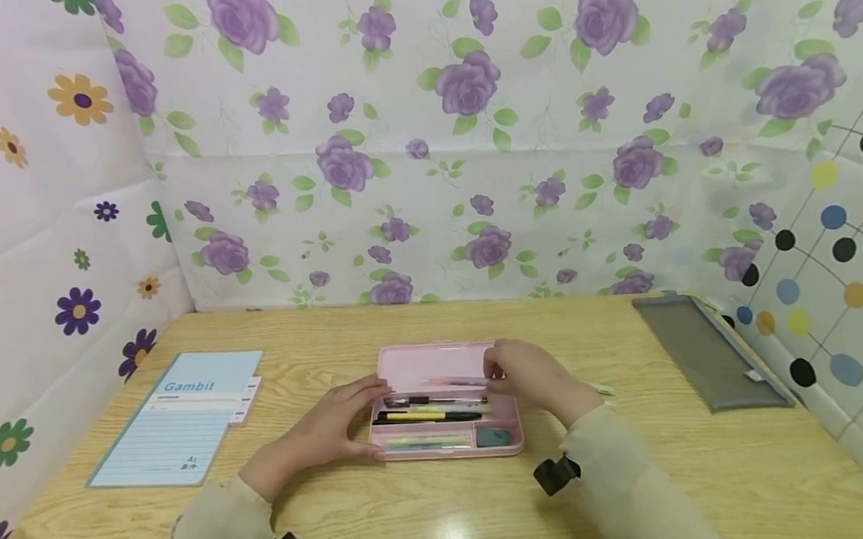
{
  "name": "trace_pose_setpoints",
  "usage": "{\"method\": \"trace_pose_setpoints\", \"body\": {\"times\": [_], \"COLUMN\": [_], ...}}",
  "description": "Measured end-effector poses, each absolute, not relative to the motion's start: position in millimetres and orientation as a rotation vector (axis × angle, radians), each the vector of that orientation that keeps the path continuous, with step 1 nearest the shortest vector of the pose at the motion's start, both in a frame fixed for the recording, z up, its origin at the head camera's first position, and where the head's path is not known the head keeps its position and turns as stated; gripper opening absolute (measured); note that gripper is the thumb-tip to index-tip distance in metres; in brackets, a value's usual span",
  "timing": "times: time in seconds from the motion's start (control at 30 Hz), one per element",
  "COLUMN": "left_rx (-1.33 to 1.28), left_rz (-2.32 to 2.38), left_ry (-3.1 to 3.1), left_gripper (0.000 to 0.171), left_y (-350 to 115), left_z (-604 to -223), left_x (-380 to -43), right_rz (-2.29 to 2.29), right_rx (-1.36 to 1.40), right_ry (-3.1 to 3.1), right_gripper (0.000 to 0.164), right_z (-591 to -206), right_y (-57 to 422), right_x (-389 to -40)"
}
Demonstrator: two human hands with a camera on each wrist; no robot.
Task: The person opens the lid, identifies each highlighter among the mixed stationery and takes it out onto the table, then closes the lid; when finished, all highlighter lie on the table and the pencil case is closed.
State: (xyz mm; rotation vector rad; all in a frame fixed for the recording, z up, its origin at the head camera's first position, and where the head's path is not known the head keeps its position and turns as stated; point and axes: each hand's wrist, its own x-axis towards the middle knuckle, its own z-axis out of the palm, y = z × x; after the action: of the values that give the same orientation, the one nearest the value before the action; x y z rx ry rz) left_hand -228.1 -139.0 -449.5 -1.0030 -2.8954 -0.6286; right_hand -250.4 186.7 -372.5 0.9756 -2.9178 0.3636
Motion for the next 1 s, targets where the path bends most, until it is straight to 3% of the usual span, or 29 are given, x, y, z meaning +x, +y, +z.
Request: {"method": "trace_pose_setpoints", "body": {"times": [1.0], "left_rx": [-1.011], "left_rz": [-0.636], "left_ry": [-2.88], "left_gripper": [0.091], "left_y": [-140], "left_z": [-451], "left_x": [-229], "right_rz": [0.379], "right_rx": [0.81], "right_ry": [-2.933], "right_gripper": [0.01], "right_z": [-364], "right_y": [261], "right_x": [-230]}}
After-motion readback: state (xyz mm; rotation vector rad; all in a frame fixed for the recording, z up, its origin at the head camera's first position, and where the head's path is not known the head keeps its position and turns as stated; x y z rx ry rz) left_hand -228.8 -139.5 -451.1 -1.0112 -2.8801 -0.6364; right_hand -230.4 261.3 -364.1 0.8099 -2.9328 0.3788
